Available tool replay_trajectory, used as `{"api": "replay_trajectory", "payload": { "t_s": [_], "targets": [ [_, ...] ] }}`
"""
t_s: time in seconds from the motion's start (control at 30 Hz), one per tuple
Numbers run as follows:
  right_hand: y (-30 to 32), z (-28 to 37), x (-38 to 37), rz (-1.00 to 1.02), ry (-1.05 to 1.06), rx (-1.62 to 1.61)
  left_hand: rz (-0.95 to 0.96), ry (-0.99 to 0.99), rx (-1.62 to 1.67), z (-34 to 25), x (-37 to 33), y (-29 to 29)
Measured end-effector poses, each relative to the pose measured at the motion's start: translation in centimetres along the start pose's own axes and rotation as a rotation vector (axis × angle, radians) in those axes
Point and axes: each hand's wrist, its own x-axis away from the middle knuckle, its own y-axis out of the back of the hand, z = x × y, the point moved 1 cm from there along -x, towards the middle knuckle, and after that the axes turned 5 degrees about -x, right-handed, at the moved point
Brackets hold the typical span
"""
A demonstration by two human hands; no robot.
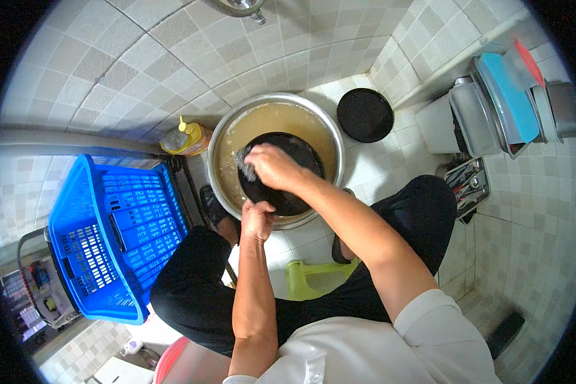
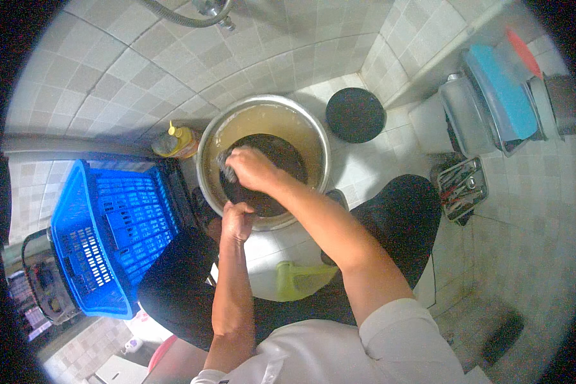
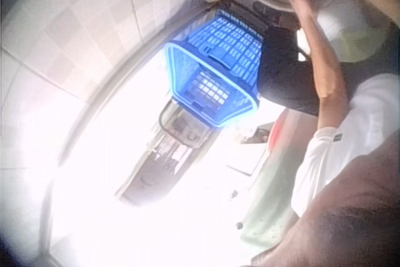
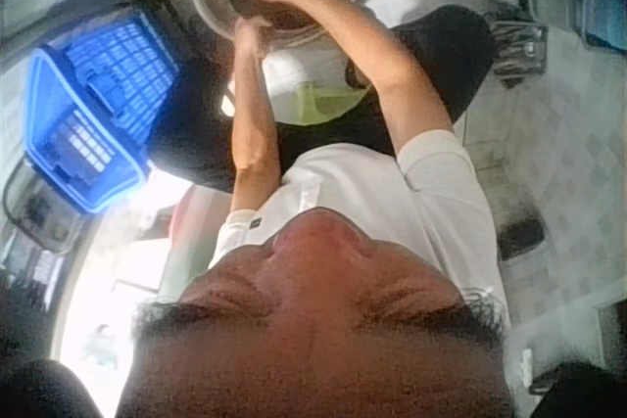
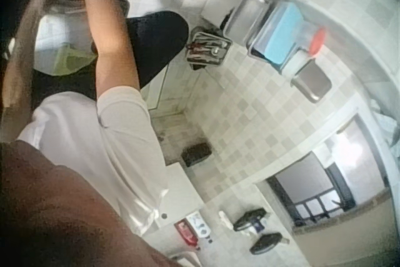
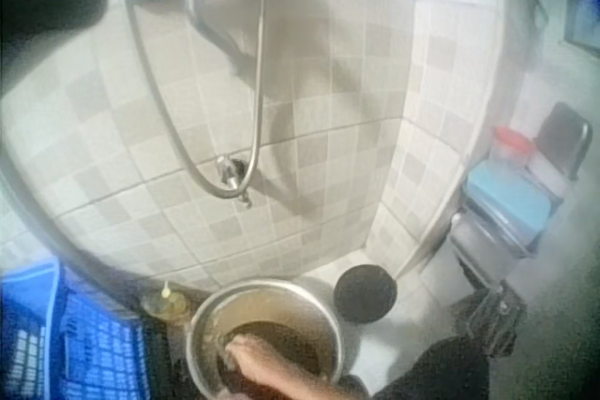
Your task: The person washes several black dish components in a large basin of water using a steel wool pad, scrubbing the surfaces and then setting them aside.
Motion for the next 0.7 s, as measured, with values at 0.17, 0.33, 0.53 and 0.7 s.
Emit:
{"api": "replay_trajectory", "payload": {
  "t_s": [0.17, 0.33, 0.53, 0.7],
  "targets": [
    [2.3, -5.8, 2.1, -0.025, -0.395, 0.309, -0.016, -0.018, -0.061, 1.1, 0.2, -0.3],
    [1.9, -3.5, 3.8, 0.298, -0.671, 0.246, -0.232, -0.147, 0.062, 0.8, -0.5, 1.2],
    [1.9, -7.6, 3.6, -0.108, -0.572, 0.122, -0.148, -0.065, 0.081, -0.2, 1.2, -2.8],
    [0.4, -3.5, 0.2, -0.187, -0.383, -0.172, 0.082, 0.035, -0.097, 1.1, 0.7, -0.3]
  ]
}}
